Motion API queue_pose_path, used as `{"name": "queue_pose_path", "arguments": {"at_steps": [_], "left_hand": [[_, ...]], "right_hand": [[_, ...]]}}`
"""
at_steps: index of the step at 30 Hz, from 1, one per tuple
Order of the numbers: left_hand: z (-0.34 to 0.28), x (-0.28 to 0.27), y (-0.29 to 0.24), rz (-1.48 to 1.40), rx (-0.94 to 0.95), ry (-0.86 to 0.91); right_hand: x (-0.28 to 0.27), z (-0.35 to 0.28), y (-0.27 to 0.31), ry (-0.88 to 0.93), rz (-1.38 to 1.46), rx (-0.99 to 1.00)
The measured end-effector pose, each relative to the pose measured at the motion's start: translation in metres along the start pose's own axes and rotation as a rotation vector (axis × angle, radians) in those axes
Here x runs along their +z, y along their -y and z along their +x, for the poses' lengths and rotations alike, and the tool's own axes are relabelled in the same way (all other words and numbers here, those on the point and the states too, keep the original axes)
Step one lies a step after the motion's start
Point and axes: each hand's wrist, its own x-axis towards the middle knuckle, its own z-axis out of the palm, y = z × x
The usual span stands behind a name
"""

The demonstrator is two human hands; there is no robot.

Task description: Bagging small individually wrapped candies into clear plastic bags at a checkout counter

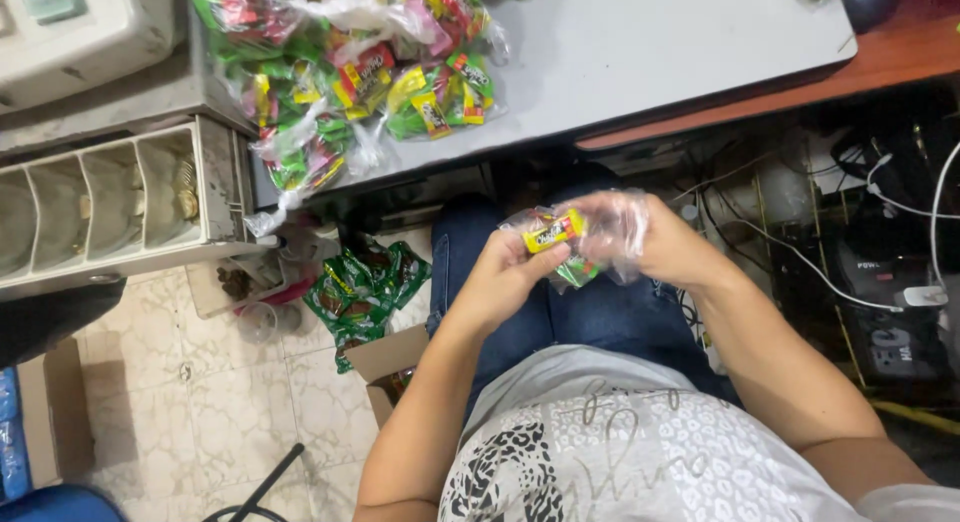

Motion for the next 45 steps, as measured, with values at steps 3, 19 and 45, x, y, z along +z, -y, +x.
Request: {"name": "queue_pose_path", "arguments": {"at_steps": [3,19,45], "left_hand": [[-0.008,-0.005,-0.011,-0.181,-0.141,-0.026],[-0.007,-0.007,-0.016,-0.238,-0.2,0.002],[-0.018,0.011,-0.054,0.566,0.385,-0.349]], "right_hand": [[-0.009,0.001,-0.01,-0.082,0.034,0.009],[-0.02,-0.001,-0.008,-0.117,-0.097,-0.051],[0.001,-0.004,0.065,0.057,-1.017,-0.27]]}}
